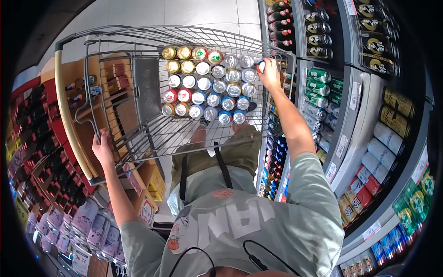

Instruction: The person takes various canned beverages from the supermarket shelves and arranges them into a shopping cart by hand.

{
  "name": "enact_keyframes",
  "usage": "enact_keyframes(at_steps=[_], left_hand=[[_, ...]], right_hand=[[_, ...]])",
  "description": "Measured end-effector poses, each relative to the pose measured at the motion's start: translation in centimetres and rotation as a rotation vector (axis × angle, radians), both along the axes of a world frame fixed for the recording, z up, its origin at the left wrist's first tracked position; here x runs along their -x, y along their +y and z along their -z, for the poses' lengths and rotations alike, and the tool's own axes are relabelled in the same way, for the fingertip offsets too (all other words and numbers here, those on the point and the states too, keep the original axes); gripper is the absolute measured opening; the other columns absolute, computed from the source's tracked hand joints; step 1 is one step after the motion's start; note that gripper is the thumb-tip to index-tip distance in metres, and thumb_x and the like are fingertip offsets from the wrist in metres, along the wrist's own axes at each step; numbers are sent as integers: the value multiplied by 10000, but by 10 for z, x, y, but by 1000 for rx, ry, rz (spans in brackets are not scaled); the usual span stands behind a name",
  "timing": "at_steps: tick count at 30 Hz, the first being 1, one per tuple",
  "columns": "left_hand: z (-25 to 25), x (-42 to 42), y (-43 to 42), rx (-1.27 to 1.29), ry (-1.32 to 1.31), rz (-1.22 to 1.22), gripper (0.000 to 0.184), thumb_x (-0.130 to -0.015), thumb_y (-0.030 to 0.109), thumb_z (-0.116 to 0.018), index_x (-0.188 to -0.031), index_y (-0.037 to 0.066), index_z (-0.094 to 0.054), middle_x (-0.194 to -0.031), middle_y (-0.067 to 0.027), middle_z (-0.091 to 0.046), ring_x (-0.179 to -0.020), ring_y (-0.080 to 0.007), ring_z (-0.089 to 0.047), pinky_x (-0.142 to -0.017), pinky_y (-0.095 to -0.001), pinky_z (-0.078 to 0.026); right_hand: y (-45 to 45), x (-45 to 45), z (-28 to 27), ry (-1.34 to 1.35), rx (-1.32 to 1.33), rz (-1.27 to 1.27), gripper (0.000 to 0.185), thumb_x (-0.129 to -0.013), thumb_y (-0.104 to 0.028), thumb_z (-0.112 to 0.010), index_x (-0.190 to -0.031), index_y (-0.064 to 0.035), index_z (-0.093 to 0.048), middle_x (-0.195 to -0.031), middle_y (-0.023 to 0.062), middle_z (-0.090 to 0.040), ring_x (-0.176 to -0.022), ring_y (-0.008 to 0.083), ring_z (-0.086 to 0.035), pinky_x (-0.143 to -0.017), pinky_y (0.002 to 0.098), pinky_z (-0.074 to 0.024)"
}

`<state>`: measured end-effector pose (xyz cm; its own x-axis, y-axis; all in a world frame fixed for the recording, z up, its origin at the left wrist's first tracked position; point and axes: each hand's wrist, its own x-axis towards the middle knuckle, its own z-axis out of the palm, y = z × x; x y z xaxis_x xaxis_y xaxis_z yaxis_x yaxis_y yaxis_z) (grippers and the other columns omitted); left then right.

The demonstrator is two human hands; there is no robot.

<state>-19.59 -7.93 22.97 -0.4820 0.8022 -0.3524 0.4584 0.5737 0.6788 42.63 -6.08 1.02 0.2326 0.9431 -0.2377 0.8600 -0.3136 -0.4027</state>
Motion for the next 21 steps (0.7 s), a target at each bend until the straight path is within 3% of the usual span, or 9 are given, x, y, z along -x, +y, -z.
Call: enact_keyframes(at_steps=[2, 3, 5, 9, 10, 12, 16, 18, 21], left_hand=[[-2, -2, 0, 6, 22, 18, 243, -958, 255, -598, -1052, 44, -673, -858, -12, -672, -723, -62, -576, -623, -215, -445], [-2, -3, 0, 4, 23, 15, 243, -958, 255, -598, -1052, 44, -673, -858, -12, -672, -723, -62, -576, -623, -215, -445], [3, -7, 0, -90, -1, -9, 213, -948, 223, -605, -1030, 43, -684, -785, 35, -638, -593, -13, -485, -488, -181, -332], [2, -6, 0, -71, -30, -6, 205, -952, 234, -600, -1006, 55, -685, -721, 63, -589, -533, -6, -436, -448, -184, -293], [1, -4, -1, -71, -29, -4, 205, -952, 234, -600, -1006, 55, -685, -721, 63, -589, -533, -6, -436, -448, -184, -293], [0, -1, 0, -18, -26, 1, 233, -963, 234, -581, -1029, 31, -674, -825, 2, -657, -677, -46, -542, -590, -202, -413], [-3, -8, 2, -27, -81, -30, 221, -961, 231, -585, -1019, 38, -675, -818, 9, -652, -662, -37, -531, -564, -191, -396], [-5, -15, 3, -49, -41, -29, 209, -950, 230, -601, -1017, 51, -687, -726, 56, -594, -539, -9, -439, -454, -189, -290], [2, -5, -1, -63, -42, 10, 209, -951, 230, -600, -1019, 53, -687, -779, 40, -626, -581, -14, -473, -475, -187, -316]], right_hand=[[-1, 3, 3, 6, 4, -19, 679, -691, -35, -770, -1302, -80, -477, -1311, 127, -459, -1187, 360, -525, -968, 433, -485], [-1, 6, 4, -21, 27, -33, 690, -691, -24, -764, -1315, -85, -474, -1314, 119, -460, -1205, 353, -510, -964, 433, -488], [1, 9, 6, -31, 43, -40, 663, -709, -16, -735, -1313, -104, -474, -1316, 104, -453, -1213, 340, -499, -969, 437, -490], [6, 5, 4, -13, 42, -76, 681, -713, 41, -686, -1332, -127, -459, -1308, 92, -452, -1227, 327, -481, -982, 435, -488], [5, 5, 2, -5, 48, -100, 696, -707, 55, -681, -1339, -125, -453, -1309, 95, -456, -1230, 327, -479, -987, 431, -485], [6, 4, 1, 4, 21, -122, 710, -703, 61, -678, -1348, -124, -447, -1322, 98, -458, -1233, 328, -477, -998, 426, -477], [3, 1, 3, 23, -35, -174, 753, -688, 78, -672, -1372, -123, -431, -1386, 107, -444, -1266, 326, -453, -1028, 409, -454], [3, 2, 0, 51, -62, -191, 791, -686, 70, -673, -1401, -134, -404, -1428, 118, -416, -1304, 331, -420, -1046, 427, -434], [-5, 10, -18, -47, -38, -139, 841, -670, 60, -681, -1428, -128, -369, -1457, 140, -389, -1332, 347, -391, -1073, 455, -400]])
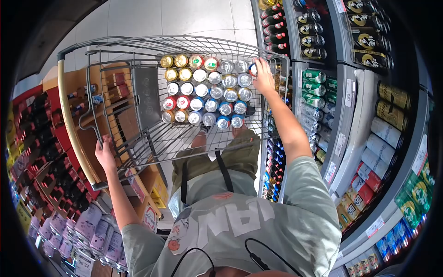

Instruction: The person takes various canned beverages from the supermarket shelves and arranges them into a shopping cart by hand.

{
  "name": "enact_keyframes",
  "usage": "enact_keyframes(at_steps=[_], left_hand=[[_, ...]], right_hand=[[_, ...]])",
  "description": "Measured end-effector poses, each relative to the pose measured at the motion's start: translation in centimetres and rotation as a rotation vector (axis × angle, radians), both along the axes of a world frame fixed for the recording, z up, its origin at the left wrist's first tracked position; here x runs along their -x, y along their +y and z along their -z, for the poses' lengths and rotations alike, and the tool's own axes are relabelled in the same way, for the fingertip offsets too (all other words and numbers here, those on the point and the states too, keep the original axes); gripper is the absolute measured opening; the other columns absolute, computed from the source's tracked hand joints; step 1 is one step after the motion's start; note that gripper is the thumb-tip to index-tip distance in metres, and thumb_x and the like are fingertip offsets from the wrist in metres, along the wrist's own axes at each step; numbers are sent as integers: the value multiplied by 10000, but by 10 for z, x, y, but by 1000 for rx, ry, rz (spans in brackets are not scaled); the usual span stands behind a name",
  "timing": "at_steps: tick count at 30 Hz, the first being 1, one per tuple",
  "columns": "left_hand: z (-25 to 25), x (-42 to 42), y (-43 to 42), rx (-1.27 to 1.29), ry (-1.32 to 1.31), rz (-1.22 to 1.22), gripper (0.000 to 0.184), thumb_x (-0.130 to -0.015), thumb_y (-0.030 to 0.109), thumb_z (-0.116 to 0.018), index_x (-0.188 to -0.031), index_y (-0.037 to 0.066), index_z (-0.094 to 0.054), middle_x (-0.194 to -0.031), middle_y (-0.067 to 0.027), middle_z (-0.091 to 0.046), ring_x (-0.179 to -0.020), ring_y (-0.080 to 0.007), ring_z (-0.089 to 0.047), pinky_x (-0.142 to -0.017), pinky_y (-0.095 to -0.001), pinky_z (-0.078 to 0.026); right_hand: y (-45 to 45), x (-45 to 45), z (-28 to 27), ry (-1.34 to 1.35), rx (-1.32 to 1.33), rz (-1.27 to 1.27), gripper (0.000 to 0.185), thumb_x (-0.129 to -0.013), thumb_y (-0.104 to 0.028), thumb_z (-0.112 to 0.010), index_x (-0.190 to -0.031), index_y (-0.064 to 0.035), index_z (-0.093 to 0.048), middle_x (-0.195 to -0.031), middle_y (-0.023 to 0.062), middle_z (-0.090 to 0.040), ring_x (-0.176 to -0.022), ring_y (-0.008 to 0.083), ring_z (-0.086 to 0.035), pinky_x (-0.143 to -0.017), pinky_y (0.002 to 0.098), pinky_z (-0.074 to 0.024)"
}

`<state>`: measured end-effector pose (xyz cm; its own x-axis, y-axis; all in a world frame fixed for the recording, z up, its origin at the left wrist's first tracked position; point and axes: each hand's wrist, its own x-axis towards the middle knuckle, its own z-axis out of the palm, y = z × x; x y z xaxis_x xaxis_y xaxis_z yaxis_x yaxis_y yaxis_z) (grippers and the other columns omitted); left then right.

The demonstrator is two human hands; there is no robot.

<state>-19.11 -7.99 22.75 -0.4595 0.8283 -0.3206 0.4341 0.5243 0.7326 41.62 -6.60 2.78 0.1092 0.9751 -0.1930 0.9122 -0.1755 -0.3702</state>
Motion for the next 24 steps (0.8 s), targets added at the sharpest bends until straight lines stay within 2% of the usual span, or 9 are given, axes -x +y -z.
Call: enact_keyframes(at_steps=[3, 6, 9, 11, 13, 15, 18, 20, 24], left_hand=[[-7, 1, 0, 15, -56, 1, 209, -952, 229, -597, -1026, 51, -678, -808, 41, -634, -648, -17, -504, -535, -183, -358], [15, 24, -3, 31, -112, 37, 207, -959, 207, -597, -1048, 24, -637, -791, 36, -601, -661, -33, -518, -573, -188, -403], [31, 37, -5, -41, -48, 50, 281, -940, 188, -630, -1127, -18, -586, -955, -29, -615, -824, -107, -579, -739, -245, -478], [3, -5, -10, -473, 114, 68, 361, -911, 153, -660, -1198, -29, -538, -1126, -111, -584, -1024, -192, -574, -932, -319, -451], [-32, -32, -15, -735, 576, 185, 370, -898, 95, -645, -1214, -40, -508, -1207, -162, -543, -1148, -260, -528, -1026, -379, -394], [-60, -68, -18, -909, 492, 282, 303, -898, 72, -612, -1160, -48, -518, -1169, -177, -549, -1113, -303, -535, -1007, -414, -409], [-84, -141, -20, -779, -546, 208, 112, -930, 37, -500, -883, -39, -568, -917, -132, -584, -908, -234, -565, -907, -368, -444], [-131, -207, -16, -546, -1182, 269, 151, -930, 142, -512, -889, -2, -532, -870, -90, -518, -828, -179, -483, -793, -315, -401], [-251, -296, -27, 66, -1966, 854, 239, -888, 313, -596, -859, 94, -504, -806, -29, -444, -726, -157, -414, -665, -316, -360]], right_hand=[[-12, -4, -18, 115, -205, 86, 872, -640, 22, -695, -1434, -81, -351, -1451, 233, -370, -1342, 410, -362, -1095, 466, -364], [-42, 1, -66, 90, -271, 59, 704, -652, -43, -675, -1313, 35, -447, -1353, 259, -444, -1286, 417, -404, -1114, 472, -327], [-81, 3, -142, 204, -315, 60, 560, -705, -54, -674, -1245, -62, -526, -1339, 211, -472, -1304, 393, -395, -1115, 487, -312], [-103, 3, -217, 211, -319, 77, 472, -740, -78, -684, -1199, -86, -574, -1339, 177, -486, -1319, 396, -384, -1109, 489, -318], [-126, -7, -287, 85, -350, 100, 436, -756, -101, -683, -1182, -96, -591, -1345, 159, -489, -1333, 394, -373, -1107, 505, -313], [-147, -17, -367, -47, -463, 129, 422, -746, -108, -678, -1159, -98, -593, -1334, 156, -503, -1326, 402, -383, -1104, 524, -311], [-182, -31, -484, -295, -572, 205, 361, -781, -111, -663, -1137, -85, -606, -1320, 146, -519, -1324, 389, -395, -1100, 509, -316], [-201, -41, -550, -440, -688, 273, 296, -823, -110, -666, -1114, -78, -623, -1274, 129, -565, -1282, 351, -457, -1083, 467, -348], [-223, -88, -648, -664, -889, 268, 233, -867, -138, -662, -1081, -49, -656, -1146, 119, -644, -1144, 284, -574, -998, 380, -423]])
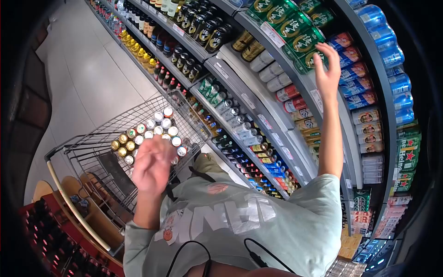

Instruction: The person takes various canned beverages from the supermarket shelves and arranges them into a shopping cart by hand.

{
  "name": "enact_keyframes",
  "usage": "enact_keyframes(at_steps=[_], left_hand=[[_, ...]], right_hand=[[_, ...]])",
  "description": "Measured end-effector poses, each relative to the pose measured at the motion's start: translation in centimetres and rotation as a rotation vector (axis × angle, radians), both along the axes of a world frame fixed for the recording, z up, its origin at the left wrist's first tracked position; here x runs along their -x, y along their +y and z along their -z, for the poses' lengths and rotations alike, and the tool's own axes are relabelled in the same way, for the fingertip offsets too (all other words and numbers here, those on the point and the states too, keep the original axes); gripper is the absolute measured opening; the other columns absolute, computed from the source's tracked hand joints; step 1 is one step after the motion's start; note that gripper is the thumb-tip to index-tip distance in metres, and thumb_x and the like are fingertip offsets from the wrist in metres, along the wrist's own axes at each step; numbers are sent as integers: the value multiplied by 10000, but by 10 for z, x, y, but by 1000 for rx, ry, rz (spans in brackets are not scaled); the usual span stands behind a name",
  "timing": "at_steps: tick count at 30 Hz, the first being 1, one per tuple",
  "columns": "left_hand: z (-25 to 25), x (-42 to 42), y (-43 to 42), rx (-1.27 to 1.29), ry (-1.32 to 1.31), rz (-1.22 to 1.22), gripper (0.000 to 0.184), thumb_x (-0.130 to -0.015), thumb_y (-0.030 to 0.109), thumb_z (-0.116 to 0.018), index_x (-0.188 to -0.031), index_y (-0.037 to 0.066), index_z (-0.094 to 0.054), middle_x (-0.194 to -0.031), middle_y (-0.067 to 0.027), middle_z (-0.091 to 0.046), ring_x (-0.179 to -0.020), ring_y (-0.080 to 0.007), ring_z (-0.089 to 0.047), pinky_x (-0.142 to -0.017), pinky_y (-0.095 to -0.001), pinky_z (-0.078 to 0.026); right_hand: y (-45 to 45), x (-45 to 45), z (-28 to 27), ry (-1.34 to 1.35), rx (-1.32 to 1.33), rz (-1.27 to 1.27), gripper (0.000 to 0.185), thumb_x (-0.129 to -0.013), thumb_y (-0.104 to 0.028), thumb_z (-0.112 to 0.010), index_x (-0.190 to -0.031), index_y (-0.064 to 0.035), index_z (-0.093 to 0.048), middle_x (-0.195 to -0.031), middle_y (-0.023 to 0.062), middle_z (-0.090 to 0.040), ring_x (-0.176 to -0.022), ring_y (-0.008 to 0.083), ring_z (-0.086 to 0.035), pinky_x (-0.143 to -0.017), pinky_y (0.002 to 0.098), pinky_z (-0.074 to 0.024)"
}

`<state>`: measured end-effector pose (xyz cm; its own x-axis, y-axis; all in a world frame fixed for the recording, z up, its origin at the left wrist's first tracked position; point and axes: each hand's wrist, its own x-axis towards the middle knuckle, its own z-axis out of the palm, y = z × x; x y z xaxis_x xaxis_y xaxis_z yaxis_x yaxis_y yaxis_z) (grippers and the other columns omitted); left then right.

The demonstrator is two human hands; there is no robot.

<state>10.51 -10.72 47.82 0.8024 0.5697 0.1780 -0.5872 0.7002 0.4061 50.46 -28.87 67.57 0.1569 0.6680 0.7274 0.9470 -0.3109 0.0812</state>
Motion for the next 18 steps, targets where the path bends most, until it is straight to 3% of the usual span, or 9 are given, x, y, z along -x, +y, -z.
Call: enact_keyframes(at_steps=[2, 3, 4, 7, 9, 14, 18], left_hand=[[-55, -19, -14, -126, -235, 363, 264, -853, 374, -636, -884, 134, -530, -799, -17, -446, -716, -161, -417, -616, -323, -358], [-87, -20, -25, -69, -307, 518, 276, -827, 332, -669, -918, 108, -535, -841, -36, -503, -751, -176, -457, -635, -316, -368], [-112, -25, -38, -36, -438, 560, 320, -791, 219, -692, -1025, 60, -545, -893, -75, -555, -796, -191, -526, -650, -322, -409], [-153, -21, -61, 15, -697, 721, 326, -796, 209, -694, -1039, 61, -533, -901, -75, -561, -806, -190, -530, -662, -319, -414], [-161, -13, -70, 32, -801, 769, 331, -800, 203, -694, -1047, 62, -526, -907, -76, -564, -812, -189, -533, -671, -316, -417], [-164, -6, -81, 47, -878, 775, 345, -808, 187, -696, -1069, 65, -506, -921, -76, -574, -829, -187, -540, -692, -310, -425], [-161, -1, -84, 54, -902, 729, 358, -815, 174, -698, -1087, 67, -491, -932, -77, -581, -843, -185, -545, -709, -305, -432]], right_hand=[[-4, -24, -35, 77, 16, 70, 260, -888, -201, -662, -1094, -43, -654, -1127, 127, -648, -1099, 287, -592, -964, 369, -439], [-6, -40, -47, 72, 55, 108, 338, -900, -280, -658, -1146, -48, -639, -1158, 140, -639, -1115, 298, -590, -968, 374, -443], [-9, -65, -54, 57, 104, 142, 419, -897, -341, -655, -1201, -56, -613, -1189, 150, -627, -1136, 302, -585, -975, 380, -444], [-8, -111, -62, 113, 263, 293, 665, -872, -504, -648, -1358, -73, -507, -1282, 196, -581, -1208, 314, -557, -1001, 401, -439], [-8, -128, -56, 184, 367, 389, 802, -829, -598, -647, -1400, -67, -459, -1302, 228, -563, -1220, 330, -551, -1002, 408, -440], [3, -133, -61, 106, 467, 406, 846, -784, -639, -674, -1390, -84, -472, -1154, 230, -641, -1072, 337, -636, -909, 405, -493], [9, -150, -62, 304, 475, 412, 994, -717, -680, -711, -1421, -32, -441, -1265, 233, -593, -1175, 310, -585, -1000, 375, -440]])
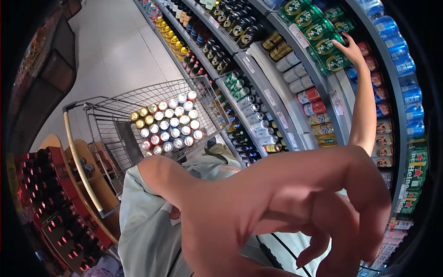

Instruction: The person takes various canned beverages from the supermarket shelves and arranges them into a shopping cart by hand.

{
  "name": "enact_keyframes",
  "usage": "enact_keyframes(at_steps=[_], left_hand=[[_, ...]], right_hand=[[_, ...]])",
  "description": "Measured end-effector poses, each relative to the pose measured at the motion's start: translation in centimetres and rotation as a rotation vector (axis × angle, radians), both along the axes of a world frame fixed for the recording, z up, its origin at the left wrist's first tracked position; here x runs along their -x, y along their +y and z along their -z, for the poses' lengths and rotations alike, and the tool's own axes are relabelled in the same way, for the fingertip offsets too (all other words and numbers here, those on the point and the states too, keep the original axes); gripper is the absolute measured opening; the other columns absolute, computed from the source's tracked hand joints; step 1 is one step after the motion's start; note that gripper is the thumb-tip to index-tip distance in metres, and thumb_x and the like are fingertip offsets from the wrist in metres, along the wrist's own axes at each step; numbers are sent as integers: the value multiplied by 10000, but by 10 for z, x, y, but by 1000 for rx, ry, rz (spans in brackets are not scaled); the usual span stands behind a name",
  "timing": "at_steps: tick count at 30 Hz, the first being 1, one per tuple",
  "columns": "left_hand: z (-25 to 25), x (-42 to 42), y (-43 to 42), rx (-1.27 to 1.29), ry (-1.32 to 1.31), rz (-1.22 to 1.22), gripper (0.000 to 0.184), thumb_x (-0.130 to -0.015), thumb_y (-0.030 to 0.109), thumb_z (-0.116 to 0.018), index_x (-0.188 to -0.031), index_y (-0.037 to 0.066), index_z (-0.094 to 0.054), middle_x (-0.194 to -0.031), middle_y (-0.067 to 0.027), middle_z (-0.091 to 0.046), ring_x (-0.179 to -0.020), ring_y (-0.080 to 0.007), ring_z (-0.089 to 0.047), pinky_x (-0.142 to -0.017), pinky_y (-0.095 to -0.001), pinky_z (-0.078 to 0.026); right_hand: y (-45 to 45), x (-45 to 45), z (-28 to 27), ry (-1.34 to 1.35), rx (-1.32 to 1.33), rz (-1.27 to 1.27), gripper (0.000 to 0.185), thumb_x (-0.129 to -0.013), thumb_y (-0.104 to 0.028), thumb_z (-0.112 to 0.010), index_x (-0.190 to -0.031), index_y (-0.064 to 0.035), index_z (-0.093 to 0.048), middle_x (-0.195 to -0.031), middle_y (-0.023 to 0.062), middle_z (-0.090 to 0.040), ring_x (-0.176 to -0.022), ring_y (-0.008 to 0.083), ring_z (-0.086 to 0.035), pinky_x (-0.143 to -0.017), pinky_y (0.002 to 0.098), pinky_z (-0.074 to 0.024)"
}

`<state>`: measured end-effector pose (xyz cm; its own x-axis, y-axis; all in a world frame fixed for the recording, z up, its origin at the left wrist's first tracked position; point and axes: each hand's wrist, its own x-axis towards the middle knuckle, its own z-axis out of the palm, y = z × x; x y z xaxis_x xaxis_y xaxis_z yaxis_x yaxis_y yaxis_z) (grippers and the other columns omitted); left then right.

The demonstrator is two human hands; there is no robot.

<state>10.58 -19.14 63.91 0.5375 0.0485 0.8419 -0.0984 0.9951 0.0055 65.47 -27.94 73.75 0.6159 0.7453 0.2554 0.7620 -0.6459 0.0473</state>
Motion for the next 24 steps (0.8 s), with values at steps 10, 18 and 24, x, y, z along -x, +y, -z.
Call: enact_keyframes(at_steps=[10, 18, 24], left_hand=[[4, 11, 0, 25, -36, -73, 395, -832, 142, -701, -1130, 72, -453, -961, -78, -600, -877, -181, -559, -751, -293, -448], [23, 5, 22, 126, 380, -293, 428, -846, 116, -704, -1165, 76, -422, -983, -79, -615, -904, -178, -570, -784, -284, -461], [68, -23, 44, 264, 808, -421, 170, -921, 121, -626, -1070, 101, -549, -1000, -30, -600, -942, -145, -558, -804, -290, -470]], right_hand=[[7, -8, 13, 51, 3, -23, 911, -718, -583, -776, -1318, 53, -520, -1169, 192, -651, -1113, 258, -620, -972, 350, -457], [-3, 30, 13, -143, 22, 165, 915, -679, -675, -741, -1356, -98, -526, -1234, 175, -640, -1162, 328, -606, -966, 422, -463], [-12, 73, 5, -253, 18, 223, 878, -682, -664, -744, -1376, -183, -504, -1253, 137, -640, -1182, 314, -597, -961, 427, -461]])
